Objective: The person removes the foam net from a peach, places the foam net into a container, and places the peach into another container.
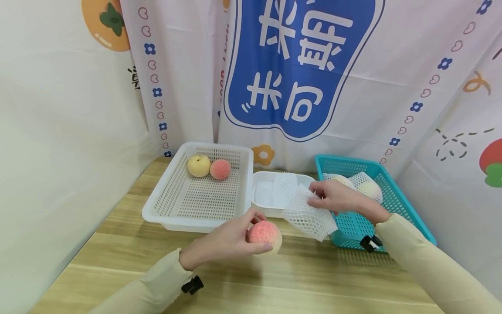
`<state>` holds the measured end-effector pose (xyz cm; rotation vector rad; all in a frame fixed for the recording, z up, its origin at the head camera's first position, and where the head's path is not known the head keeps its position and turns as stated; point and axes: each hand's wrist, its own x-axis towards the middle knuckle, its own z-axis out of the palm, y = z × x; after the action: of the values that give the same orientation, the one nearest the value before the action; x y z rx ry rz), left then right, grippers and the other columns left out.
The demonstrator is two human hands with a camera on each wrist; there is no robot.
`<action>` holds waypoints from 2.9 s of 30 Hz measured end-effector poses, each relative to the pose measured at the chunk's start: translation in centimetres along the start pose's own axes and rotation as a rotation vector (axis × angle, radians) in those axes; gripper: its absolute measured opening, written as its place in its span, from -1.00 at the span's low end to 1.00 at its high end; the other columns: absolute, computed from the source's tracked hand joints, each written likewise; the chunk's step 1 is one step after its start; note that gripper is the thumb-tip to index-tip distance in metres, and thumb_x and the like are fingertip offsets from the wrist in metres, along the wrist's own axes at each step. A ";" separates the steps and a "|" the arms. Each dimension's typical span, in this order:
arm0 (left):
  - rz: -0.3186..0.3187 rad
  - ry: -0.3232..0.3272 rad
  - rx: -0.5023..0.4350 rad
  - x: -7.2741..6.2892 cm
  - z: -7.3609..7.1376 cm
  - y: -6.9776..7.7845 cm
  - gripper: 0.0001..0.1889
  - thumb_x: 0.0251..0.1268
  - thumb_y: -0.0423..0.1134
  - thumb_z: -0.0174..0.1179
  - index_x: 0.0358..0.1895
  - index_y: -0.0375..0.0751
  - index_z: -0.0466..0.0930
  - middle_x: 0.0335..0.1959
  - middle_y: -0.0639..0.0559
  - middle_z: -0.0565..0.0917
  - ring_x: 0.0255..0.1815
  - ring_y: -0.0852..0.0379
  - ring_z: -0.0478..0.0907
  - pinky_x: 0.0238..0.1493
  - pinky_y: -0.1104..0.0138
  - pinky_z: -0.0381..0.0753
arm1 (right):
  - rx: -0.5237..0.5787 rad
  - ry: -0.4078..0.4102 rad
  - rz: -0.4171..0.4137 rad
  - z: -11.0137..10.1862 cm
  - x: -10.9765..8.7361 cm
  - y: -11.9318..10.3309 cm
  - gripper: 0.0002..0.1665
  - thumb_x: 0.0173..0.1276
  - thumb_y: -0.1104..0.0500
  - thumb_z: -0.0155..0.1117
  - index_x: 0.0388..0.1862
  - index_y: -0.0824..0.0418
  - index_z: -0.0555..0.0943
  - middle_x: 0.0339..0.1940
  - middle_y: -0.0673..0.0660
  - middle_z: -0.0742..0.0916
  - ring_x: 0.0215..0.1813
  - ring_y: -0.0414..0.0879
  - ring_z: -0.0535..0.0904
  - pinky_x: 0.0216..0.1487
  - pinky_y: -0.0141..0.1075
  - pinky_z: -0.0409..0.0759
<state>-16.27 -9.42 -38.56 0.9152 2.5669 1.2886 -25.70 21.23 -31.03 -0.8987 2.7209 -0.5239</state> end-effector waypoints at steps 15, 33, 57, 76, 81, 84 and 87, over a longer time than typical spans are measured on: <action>0.036 0.035 0.085 2.8 -4.6 1.5 -0.31 0.19 0.09 0.34 0.32 0.07 0.22 0.07 0.05 0.53 -0.05 0.19 0.55 -0.04 0.32 0.63 | -0.096 0.109 0.129 -2.4 3.2 1.2 -0.79 0.42 0.07 0.20 -0.31 0.19 0.51 -0.58 0.07 0.53 -0.65 -0.13 0.46 -0.55 -0.28 0.46; -0.019 0.087 0.357 5.5 -10.8 -0.6 -0.28 0.19 0.08 0.31 0.39 -0.07 0.31 0.22 -0.11 0.48 0.17 0.01 0.46 0.15 0.09 0.58 | -0.082 0.129 0.323 -2.7 7.1 2.8 -0.86 0.39 0.15 0.04 -0.26 0.22 0.40 -0.51 0.19 0.61 -0.67 -0.04 0.53 -0.66 -0.28 0.48; -0.244 -0.053 0.383 8.9 -15.1 -5.4 -0.42 0.14 -0.12 0.27 0.20 -0.23 0.32 -0.09 -0.09 0.58 -0.18 0.05 0.54 -0.22 0.32 0.58 | -0.225 -0.037 0.423 0.3 10.0 3.7 -0.64 0.42 0.28 0.02 0.15 0.37 0.44 -0.26 0.30 0.63 -0.73 -0.04 0.52 -0.73 -0.30 0.48; -0.471 -0.125 0.433 9.0 -17.7 -10.0 -0.49 0.14 -0.20 0.22 0.16 -0.24 0.33 -0.06 -0.11 0.52 -0.12 0.00 0.47 -0.22 0.31 0.48 | -0.325 -0.211 0.448 2.9 12.1 3.2 -0.65 0.49 -0.01 0.09 -0.10 0.27 0.55 -0.34 0.21 0.64 -0.65 -0.01 0.62 -0.66 -0.28 0.55; -0.510 -0.162 0.471 9.0 -18.4 -10.6 -0.55 0.14 -0.19 0.22 0.08 -0.22 0.33 -0.05 -0.12 0.50 -0.10 0.00 0.45 -0.18 0.30 0.47 | -0.272 -0.213 0.483 2.5 12.1 2.5 -0.54 0.55 -0.16 -0.07 -0.21 0.18 0.54 -0.49 0.15 0.57 -0.58 0.05 0.67 -0.58 -0.24 0.61; -0.526 -0.166 0.494 8.9 -18.9 -10.6 -0.53 0.16 -0.17 0.21 0.10 -0.25 0.34 -0.01 -0.16 0.50 -0.09 -0.01 0.44 -0.18 0.27 0.47 | -0.264 -0.187 0.518 1.6 12.2 2.0 -0.56 0.59 -0.09 -0.15 -0.04 0.18 0.55 -0.39 0.19 0.60 -0.59 0.05 0.64 -0.58 -0.20 0.61; -0.539 -0.172 0.505 8.8 -19.3 -10.8 -0.47 0.17 -0.15 0.22 0.18 -0.28 0.34 0.04 -0.17 0.50 -0.07 -0.02 0.44 -0.18 0.25 0.47 | -0.268 -0.156 0.528 0.6 12.1 1.5 -0.65 0.58 0.07 -0.16 -0.02 0.20 0.55 -0.30 0.21 0.60 -0.56 0.03 0.59 -0.59 -0.19 0.60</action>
<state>-35.46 -22.49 -33.38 0.3116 2.7562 0.4116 -35.83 14.82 -33.43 -0.2245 2.7586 0.0146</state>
